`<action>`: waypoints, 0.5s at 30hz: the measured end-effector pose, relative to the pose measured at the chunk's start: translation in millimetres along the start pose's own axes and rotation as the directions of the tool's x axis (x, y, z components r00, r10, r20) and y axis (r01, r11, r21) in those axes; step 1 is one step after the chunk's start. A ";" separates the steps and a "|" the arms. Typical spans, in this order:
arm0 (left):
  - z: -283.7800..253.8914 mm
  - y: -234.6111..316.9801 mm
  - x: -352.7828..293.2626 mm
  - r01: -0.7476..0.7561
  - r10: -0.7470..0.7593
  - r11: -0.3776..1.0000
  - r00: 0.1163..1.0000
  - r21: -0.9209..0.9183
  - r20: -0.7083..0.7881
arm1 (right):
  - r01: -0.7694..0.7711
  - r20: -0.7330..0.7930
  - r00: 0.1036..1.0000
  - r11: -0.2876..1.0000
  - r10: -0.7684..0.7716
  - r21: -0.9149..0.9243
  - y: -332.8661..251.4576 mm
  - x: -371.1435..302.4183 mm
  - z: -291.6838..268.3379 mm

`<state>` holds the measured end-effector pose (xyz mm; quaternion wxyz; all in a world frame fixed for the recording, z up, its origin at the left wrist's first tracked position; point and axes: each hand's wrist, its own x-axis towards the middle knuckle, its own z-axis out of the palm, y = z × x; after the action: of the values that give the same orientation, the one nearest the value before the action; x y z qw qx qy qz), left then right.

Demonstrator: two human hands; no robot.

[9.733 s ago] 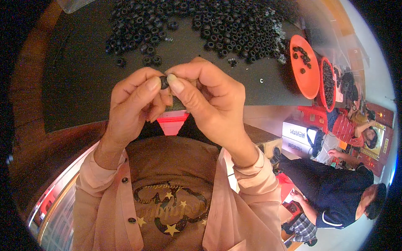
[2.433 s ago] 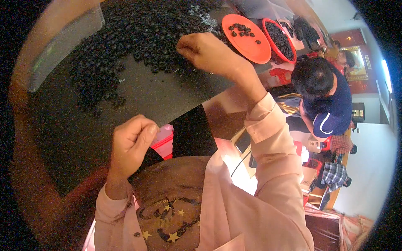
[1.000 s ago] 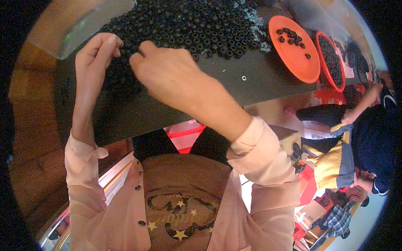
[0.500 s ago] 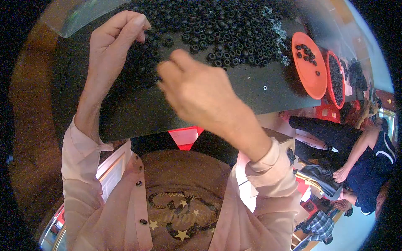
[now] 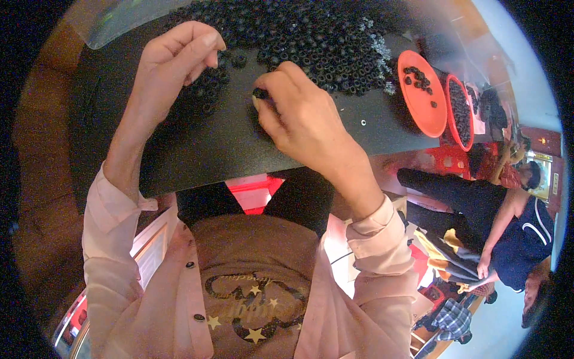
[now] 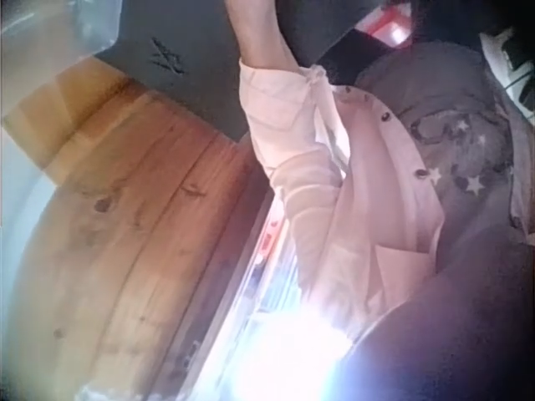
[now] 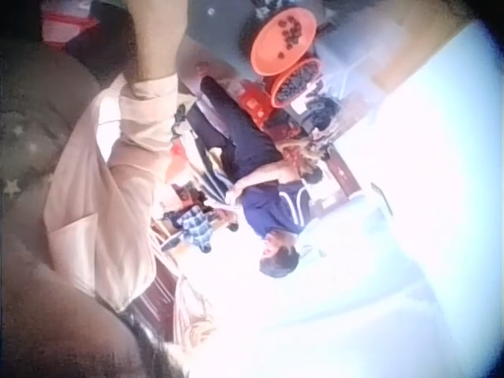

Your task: The person assembles small black plastic parts by fitting smaller pieces into outer rings by hand, placing assembled pieces down and picking up more parts from the table.

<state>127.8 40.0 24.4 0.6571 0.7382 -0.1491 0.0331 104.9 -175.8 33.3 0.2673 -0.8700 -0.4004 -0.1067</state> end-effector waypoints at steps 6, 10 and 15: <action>9.2 4.1 -5.6 0.113 -0.068 0.968 0.977 -0.223 0.200 | -0.086 -0.253 0.960 0.985 0.123 0.150 -7.9 -0.2 -10.6; 16.8 11.1 -10.9 0.299 -0.161 0.908 0.896 -0.293 0.413 | -0.061 -0.317 0.941 0.983 0.115 0.174 -17.1 10.2 -7.2; 19.0 12.0 -13.3 0.365 -0.133 0.796 0.884 -0.483 0.449 | 0.094 -0.362 0.929 0.995 -0.076 0.033 -20.5 17.0 -3.8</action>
<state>109.2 22.6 30.2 0.7972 0.5197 -0.1801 -0.2488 100.7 -156.0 51.1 0.3527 -0.8106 -0.3844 -0.2661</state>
